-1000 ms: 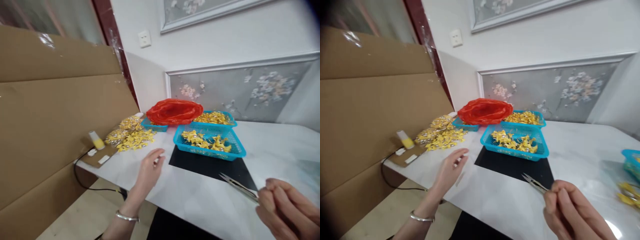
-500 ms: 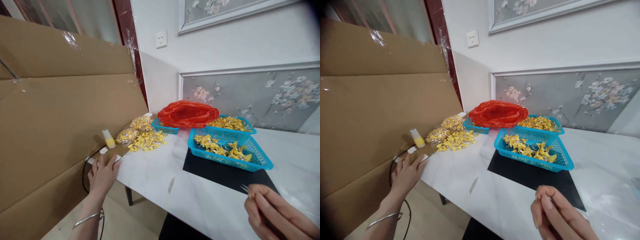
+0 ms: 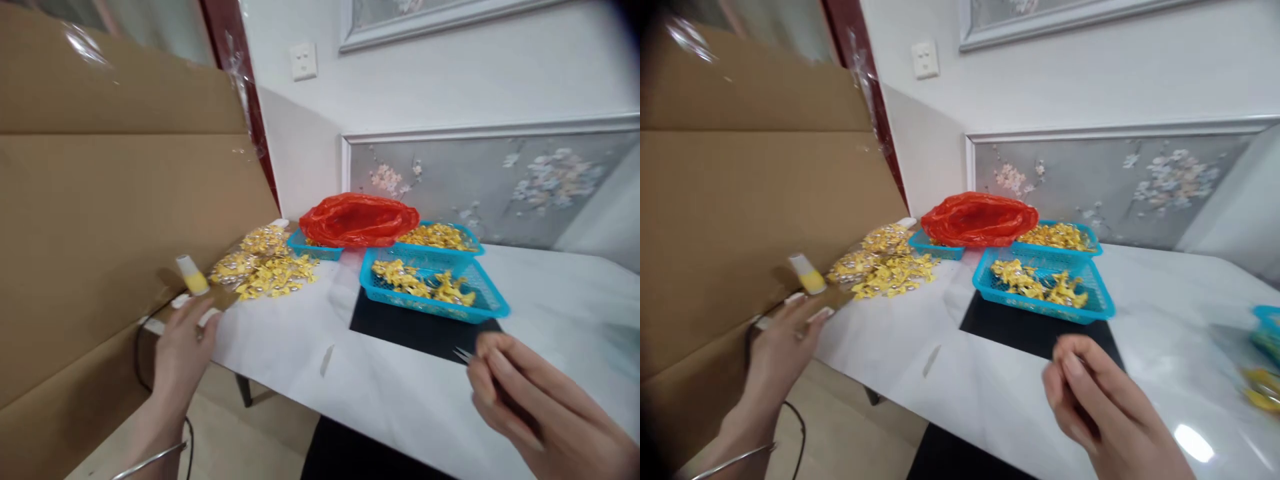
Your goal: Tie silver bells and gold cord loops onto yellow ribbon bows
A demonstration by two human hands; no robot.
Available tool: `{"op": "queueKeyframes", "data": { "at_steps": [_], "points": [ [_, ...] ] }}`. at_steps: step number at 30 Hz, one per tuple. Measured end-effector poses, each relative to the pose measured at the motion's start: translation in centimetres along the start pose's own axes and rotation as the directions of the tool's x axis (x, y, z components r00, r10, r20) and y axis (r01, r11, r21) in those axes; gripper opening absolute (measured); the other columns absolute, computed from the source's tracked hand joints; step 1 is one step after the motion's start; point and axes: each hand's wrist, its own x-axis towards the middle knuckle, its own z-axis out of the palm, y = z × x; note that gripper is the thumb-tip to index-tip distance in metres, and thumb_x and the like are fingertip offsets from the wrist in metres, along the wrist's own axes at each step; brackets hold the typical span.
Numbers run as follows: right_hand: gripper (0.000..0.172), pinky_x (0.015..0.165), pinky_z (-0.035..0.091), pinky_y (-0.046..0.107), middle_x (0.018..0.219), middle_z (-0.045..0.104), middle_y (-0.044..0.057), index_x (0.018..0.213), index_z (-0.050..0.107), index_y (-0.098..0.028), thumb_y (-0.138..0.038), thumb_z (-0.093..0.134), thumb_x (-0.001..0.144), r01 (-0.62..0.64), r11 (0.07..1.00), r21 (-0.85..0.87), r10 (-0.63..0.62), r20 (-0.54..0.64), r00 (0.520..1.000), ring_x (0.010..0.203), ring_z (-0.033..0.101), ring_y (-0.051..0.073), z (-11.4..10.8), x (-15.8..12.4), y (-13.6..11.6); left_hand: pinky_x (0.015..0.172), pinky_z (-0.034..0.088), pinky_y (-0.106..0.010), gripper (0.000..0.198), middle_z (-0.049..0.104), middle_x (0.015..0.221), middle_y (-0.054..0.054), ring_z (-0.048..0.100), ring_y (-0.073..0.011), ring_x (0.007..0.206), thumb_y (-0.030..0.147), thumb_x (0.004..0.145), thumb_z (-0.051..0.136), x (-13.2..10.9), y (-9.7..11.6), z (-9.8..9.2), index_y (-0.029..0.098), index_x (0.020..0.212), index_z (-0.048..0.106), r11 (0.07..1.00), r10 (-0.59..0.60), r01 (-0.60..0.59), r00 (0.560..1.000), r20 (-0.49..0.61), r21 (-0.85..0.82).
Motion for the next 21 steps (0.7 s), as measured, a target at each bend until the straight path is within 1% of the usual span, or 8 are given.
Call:
{"op": "queueKeyframes", "data": {
  "at_steps": [2, 5, 7, 8, 9, 12, 17, 21],
  "points": [
    [0.022, 0.043, 0.042, 0.024, 0.064, 0.059, 0.002, 0.084, 0.065, -0.027, -0.046, 0.073, 0.082, 0.042, 0.999, 0.012, -0.042, 0.020, 0.999, 0.053, 0.050, 0.015, 0.8, 0.6, -2.2, 0.106, 0.041, -0.048, 0.038, 0.057, 0.141, -0.012, 0.053, -0.0325, 0.126, 0.036, 0.093, 0.053, -1.1, 3.5, 1.2, 0.018, 0.126, 0.059, 0.976, 0.012, -0.003, 0.999, 0.037, -0.219],
    [0.015, 0.042, 0.025, 0.021, 0.061, 0.052, -0.005, 0.084, 0.057, -0.023, -0.034, 0.060, 0.095, 0.071, 0.995, 0.073, -0.081, 0.145, 0.986, 0.042, 0.028, 0.005, 2.5, 1.6, -6.0, 0.082, 0.055, -0.036, 0.041, 0.068, 0.129, -0.008, 0.067, -0.0263, 0.100, 0.046, 0.091, 0.057, -4.2, 10.1, 3.3, 0.024, 0.125, 0.062, 0.844, 0.137, 0.035, 0.951, 0.278, -0.536],
    [0.018, 0.042, 0.022, 0.020, 0.064, 0.053, -0.006, 0.082, 0.053, -0.021, -0.026, 0.051, 0.099, 0.110, 0.989, 0.100, -0.127, 0.190, 0.974, 0.041, 0.027, 0.003, 3.6, 2.1, -8.9, 0.070, 0.053, -0.025, 0.033, 0.070, 0.127, -0.006, 0.067, -0.0234, 0.104, 0.045, 0.093, 0.057, -6.8, 14.4, 4.3, 0.027, 0.118, 0.068, 0.701, 0.262, 0.127, 0.869, 0.419, -0.701],
    [0.020, 0.042, 0.021, 0.019, 0.064, 0.053, -0.007, 0.081, 0.053, -0.021, -0.023, 0.046, 0.100, 0.133, 0.985, 0.108, -0.153, 0.203, 0.967, 0.040, 0.026, 0.002, 4.1, 2.3, -10.3, 0.068, 0.050, -0.022, 0.029, 0.066, 0.134, -0.008, 0.061, -0.0256, 0.118, 0.040, 0.093, 0.060, -8.0, 16.3, 4.7, 0.026, 0.117, 0.069, 0.442, 0.332, 0.397, 0.760, 0.558, -0.804],
    [0.023, 0.043, 0.022, 0.018, 0.063, 0.051, -0.008, 0.080, 0.052, -0.021, -0.021, 0.042, 0.101, 0.158, 0.981, 0.115, -0.180, 0.214, 0.960, 0.040, 0.027, 0.001, 4.5, 2.5, -11.7, 0.063, 0.048, -0.021, 0.029, 0.066, 0.135, -0.009, 0.059, -0.0267, 0.123, 0.042, 0.095, 0.056, -9.1, 18.0, 5.2, 0.027, 0.117, 0.068, 0.350, 0.405, 0.487, 0.692, 0.598, -0.800],
    [0.029, 0.045, 0.023, 0.015, 0.065, 0.048, -0.011, 0.081, 0.053, -0.020, -0.017, 0.034, 0.102, 0.208, 0.968, 0.139, -0.236, 0.235, 0.943, 0.040, 0.030, -0.003, 5.5, 3.0, -15.2, 0.056, 0.045, -0.021, 0.033, 0.059, 0.142, -0.013, 0.054, -0.0318, 0.130, 0.044, 0.096, 0.053, -11.2, 21.8, 6.6, 0.028, 0.123, 0.066, 0.223, 0.538, 0.598, 0.583, 0.608, -0.770],
    [0.041, 0.039, 0.021, 0.012, 0.063, 0.047, -0.010, 0.071, 0.046, -0.016, -0.009, 0.024, 0.105, 0.205, 0.949, 0.238, -0.268, 0.271, 0.925, 0.039, 0.030, -0.003, 7.3, 4.1, -18.4, 0.064, 0.046, -0.021, 0.057, 0.037, 0.160, -0.008, 0.038, -0.0291, 0.142, 0.053, 0.089, 0.061, -11.7, 26.2, 7.8, 0.037, 0.141, 0.046, 0.027, 0.643, 0.648, 0.572, 0.509, -0.761],
    [0.039, 0.037, 0.021, 0.014, 0.065, 0.042, -0.009, 0.070, 0.040, -0.018, -0.006, 0.029, 0.105, 0.294, 0.939, 0.181, -0.329, 0.216, 0.919, 0.039, 0.026, -0.001, 7.9, 4.9, -19.9, 0.055, 0.044, -0.021, 0.072, 0.069, 0.117, -0.011, 0.066, -0.0238, 0.100, 0.048, 0.076, 0.078, -12.2, 28.2, 7.1, 0.032, 0.139, 0.047, 0.041, 0.722, 0.745, 0.438, 0.535, -0.666]
  ]
}}
